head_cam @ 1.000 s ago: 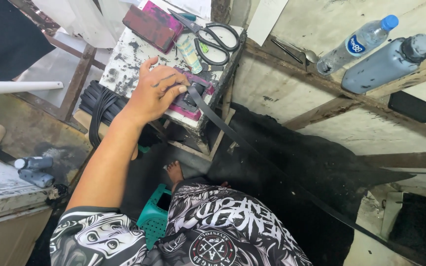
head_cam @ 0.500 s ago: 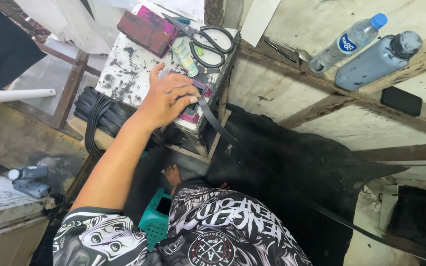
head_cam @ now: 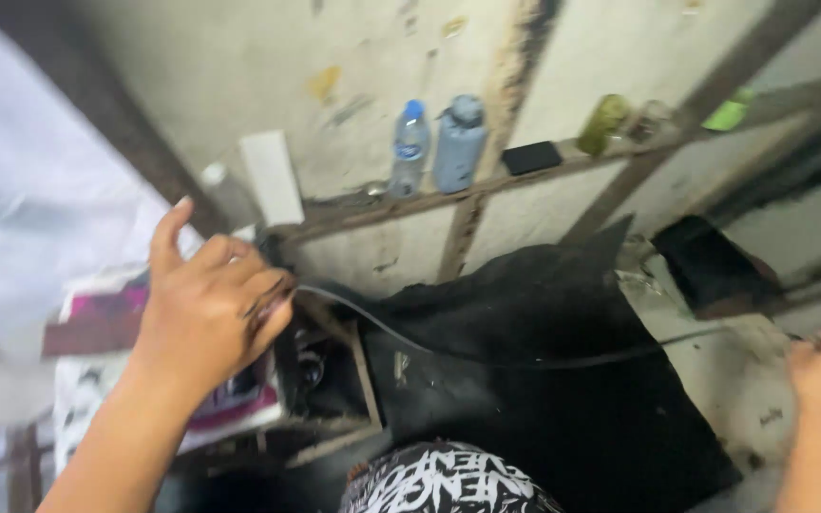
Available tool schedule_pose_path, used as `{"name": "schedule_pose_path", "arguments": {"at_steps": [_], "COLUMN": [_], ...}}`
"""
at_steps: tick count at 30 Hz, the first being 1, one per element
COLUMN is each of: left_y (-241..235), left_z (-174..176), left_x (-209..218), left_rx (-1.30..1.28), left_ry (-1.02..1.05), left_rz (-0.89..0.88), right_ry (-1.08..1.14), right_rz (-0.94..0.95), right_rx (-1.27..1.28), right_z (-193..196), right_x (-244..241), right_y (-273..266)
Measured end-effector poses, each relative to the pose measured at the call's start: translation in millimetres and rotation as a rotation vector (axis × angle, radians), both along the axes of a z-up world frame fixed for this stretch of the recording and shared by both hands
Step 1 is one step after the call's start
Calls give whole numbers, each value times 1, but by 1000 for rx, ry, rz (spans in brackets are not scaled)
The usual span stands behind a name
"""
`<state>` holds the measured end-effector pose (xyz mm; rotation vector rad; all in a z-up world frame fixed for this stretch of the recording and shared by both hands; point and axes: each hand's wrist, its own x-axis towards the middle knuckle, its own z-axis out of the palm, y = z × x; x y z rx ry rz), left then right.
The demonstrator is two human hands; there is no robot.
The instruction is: Dyeing long leather strips by pulling them through a manual applicator and hanging them on a rack to dry using clothespins.
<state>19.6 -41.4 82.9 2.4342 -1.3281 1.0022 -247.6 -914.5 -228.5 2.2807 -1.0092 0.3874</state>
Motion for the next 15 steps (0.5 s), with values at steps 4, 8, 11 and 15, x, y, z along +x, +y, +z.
{"name": "schedule_pose_path", "arguments": {"at_steps": [4, 8, 11, 15], "left_y": [-34, -78, -110, -165], "left_z": [47, 64, 60, 68], "left_x": [9, 22, 44, 41], "left_rx": [190, 170, 130, 135], "left_ry": [-192, -389, -454, -423], "left_rz": [-27, -103, -199, -293], "right_ry": [-243, -177, -305, -199], "right_rz": [101, -178, -109, -285], "right_rx": [-120, 171, 186, 445], "right_z": [-1, 21, 16, -10], "right_x": [-14, -24, -33, -50], "right_y": [113, 204, 251, 290]}}
